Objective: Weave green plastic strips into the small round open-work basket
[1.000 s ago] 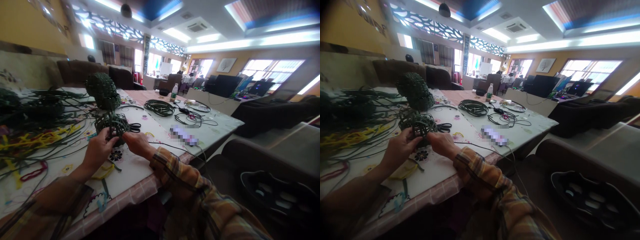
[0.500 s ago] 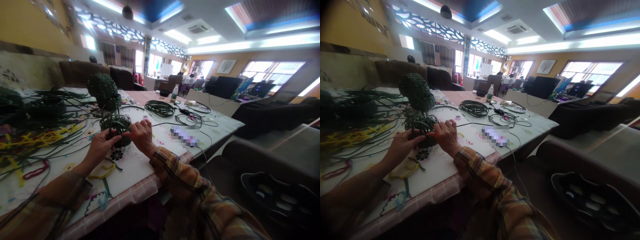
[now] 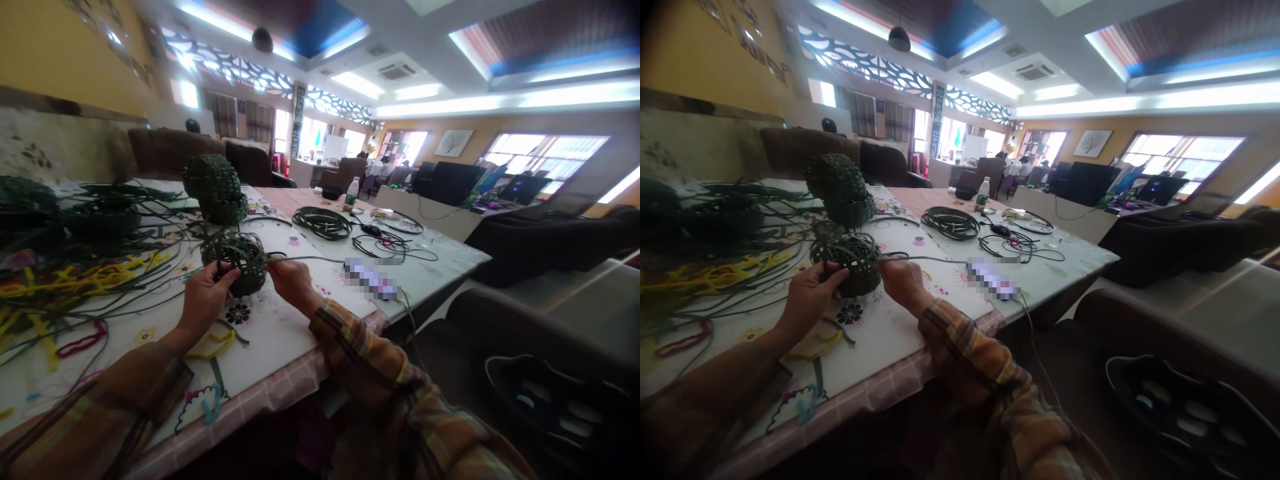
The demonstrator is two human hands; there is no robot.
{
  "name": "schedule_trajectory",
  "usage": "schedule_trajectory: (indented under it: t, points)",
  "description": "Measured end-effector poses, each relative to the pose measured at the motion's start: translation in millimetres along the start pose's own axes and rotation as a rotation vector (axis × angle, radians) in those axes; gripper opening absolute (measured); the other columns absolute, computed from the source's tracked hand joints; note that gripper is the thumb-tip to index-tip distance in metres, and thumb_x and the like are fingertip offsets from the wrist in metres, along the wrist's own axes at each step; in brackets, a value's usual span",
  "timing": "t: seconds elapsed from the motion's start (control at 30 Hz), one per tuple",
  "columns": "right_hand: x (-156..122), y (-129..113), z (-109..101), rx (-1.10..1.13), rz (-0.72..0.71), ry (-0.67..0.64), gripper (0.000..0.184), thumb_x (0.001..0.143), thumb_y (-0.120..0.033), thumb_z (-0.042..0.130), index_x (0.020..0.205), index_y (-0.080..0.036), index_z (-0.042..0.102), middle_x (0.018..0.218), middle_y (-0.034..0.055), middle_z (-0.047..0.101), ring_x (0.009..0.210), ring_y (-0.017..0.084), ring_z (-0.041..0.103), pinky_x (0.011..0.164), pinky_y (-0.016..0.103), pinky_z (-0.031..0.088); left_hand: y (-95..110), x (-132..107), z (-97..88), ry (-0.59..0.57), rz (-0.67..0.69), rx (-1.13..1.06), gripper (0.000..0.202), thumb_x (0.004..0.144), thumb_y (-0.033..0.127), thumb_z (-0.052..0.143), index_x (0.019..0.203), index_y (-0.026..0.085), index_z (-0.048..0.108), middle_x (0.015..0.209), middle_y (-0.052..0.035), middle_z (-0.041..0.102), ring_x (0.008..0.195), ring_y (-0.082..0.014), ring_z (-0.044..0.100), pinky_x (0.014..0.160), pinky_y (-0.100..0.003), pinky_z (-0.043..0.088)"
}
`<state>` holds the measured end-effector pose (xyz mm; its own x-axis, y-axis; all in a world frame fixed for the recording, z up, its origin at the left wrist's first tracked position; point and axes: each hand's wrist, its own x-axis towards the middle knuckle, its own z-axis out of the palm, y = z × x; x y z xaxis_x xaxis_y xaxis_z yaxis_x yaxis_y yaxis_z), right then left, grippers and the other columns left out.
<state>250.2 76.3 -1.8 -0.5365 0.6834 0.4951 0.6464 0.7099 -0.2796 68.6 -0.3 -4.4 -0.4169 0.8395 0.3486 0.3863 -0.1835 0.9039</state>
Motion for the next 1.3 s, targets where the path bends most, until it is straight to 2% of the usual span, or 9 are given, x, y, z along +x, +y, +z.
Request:
schedule_trajectory:
  t: [0.27, 0.37, 0.57, 0.67, 0.8, 0.9, 1.0, 1.13, 1.3]
  points:
    - [13.5, 1.1, 13.4, 0.423, -0.218, 0.243, 0.023, 0.101, -0.025, 0.055, 0.103, -0.019, 0.077, 0.101, 0.0055, 0.081, 0.092, 0.015, 0.075, 0.086, 0.023, 0.055, -5.0, -1.1, 2.5, -0.054, 0.026, -0.063, 0.036, 0.074, 0.053, 0.071, 0.087, 0.02, 0.066, 0.062, 0.0038, 0.059, 0.048, -0.0116, 0.051, 0.05, -0.024, 0.04]
    - [14.1, -6.0, 4.9, 0.349, -0.239, 0.161, 0.024, 0.102, -0.028, 0.056, 0.109, -0.021, 0.077, 0.108, 0.0056, 0.081, 0.095, 0.015, 0.075, 0.085, 0.023, 0.054, -6.0, -0.2, 2.6, -0.07, 0.028, -0.06, 0.035, 0.075, 0.053, 0.071, 0.088, 0.02, 0.066, 0.062, 0.004, 0.058, 0.049, -0.012, 0.051, 0.051, -0.024, 0.041]
    - [10.8, -47.5, -34.3, -0.238, -0.065, -0.133, 0.032, 0.106, -0.042, 0.046, 0.119, -0.027, 0.071, 0.093, 0.0083, 0.08, 0.082, 0.021, 0.074, 0.07, 0.027, 0.046, -8.8, -2.5, 5.0, -0.069, 0.029, -0.072, 0.035, 0.077, 0.053, 0.071, 0.09, 0.021, 0.066, 0.066, 0.0029, 0.062, 0.053, -0.0125, 0.053, 0.054, -0.024, 0.043]
    - [15.6, -56.3, -44.5, -0.229, 0.016, -0.216, 0.028, 0.102, -0.035, 0.051, 0.114, -0.023, 0.073, 0.089, 0.0094, 0.078, 0.08, 0.021, 0.071, 0.066, 0.027, 0.042, -6.9, -6.2, 5.7, -0.084, 0.038, -0.073, 0.032, 0.078, 0.05, 0.069, 0.09, 0.021, 0.066, 0.068, 0.0026, 0.064, 0.054, -0.0129, 0.055, 0.055, -0.024, 0.043]
    - [27.1, -45.3, -34.8, 0.358, 0.146, -0.229, 0.021, 0.09, -0.032, 0.064, 0.081, -0.017, 0.076, 0.07, 0.0003, 0.069, 0.067, 0.012, 0.062, 0.061, 0.023, 0.039, -3.0, -9.1, 5.3, -0.11, 0.075, -0.001, 0.029, 0.08, 0.048, 0.066, 0.091, 0.021, 0.069, 0.064, 0.0038, 0.061, 0.053, -0.0131, 0.055, 0.055, -0.024, 0.042]
    - [30.4, -35.8, -16.5, 0.892, 0.347, -0.134, 0.024, 0.079, -0.038, 0.073, 0.075, -0.014, 0.073, 0.055, -0.0046, 0.057, 0.05, 0.008, 0.049, 0.052, 0.022, 0.037, -4.8, -6.6, 6.6, -0.11, 0.069, -0.03, 0.031, 0.079, 0.048, 0.068, 0.093, 0.021, 0.071, 0.07, 0.003, 0.065, 0.053, -0.0122, 0.055, 0.055, -0.024, 0.043]
    - [28.0, -32.1, -0.4, 1.221, 0.468, -0.071, 0.033, 0.066, -0.045, 0.082, 0.074, -0.015, 0.07, 0.054, -0.0055, 0.056, 0.046, 0.007, 0.046, 0.047, 0.022, 0.036, -9.1, -1.8, 9.6, -0.089, 0.025, -0.147, 0.034, 0.075, 0.049, 0.072, 0.091, 0.02, 0.069, 0.075, 0.0016, 0.067, 0.055, -0.0113, 0.054, 0.053, -0.023, 0.043]
    - [20.4, -29.7, 12.4, 1.508, 0.407, -0.023, 0.041, 0.061, -0.049, 0.087, 0.073, -0.017, 0.065, 0.061, -0.0049, 0.06, 0.049, 0.006, 0.048, 0.051, 0.022, 0.042, -9.6, 3.0, 11.6, -0.076, -0.02, -0.276, 0.037, 0.069, 0.049, 0.077, 0.087, 0.018, 0.067, 0.073, 0.0013, 0.065, 0.053, -0.0095, 0.05, 0.049, -0.022, 0.04]
    - [9.2, -22.6, 20.8, 1.695, 0.258, -0.064, 0.04, 0.071, -0.051, 0.086, 0.077, -0.02, 0.061, 0.06, -0.0086, 0.054, 0.053, 0.006, 0.049, 0.07, 0.026, 0.053, -7.0, 4.2, 10.0, -0.047, -0.039, -0.369, 0.037, 0.065, 0.046, 0.08, 0.084, 0.018, 0.065, 0.069, 0.0024, 0.062, 0.048, -0.008, 0.046, 0.045, -0.021, 0.038]
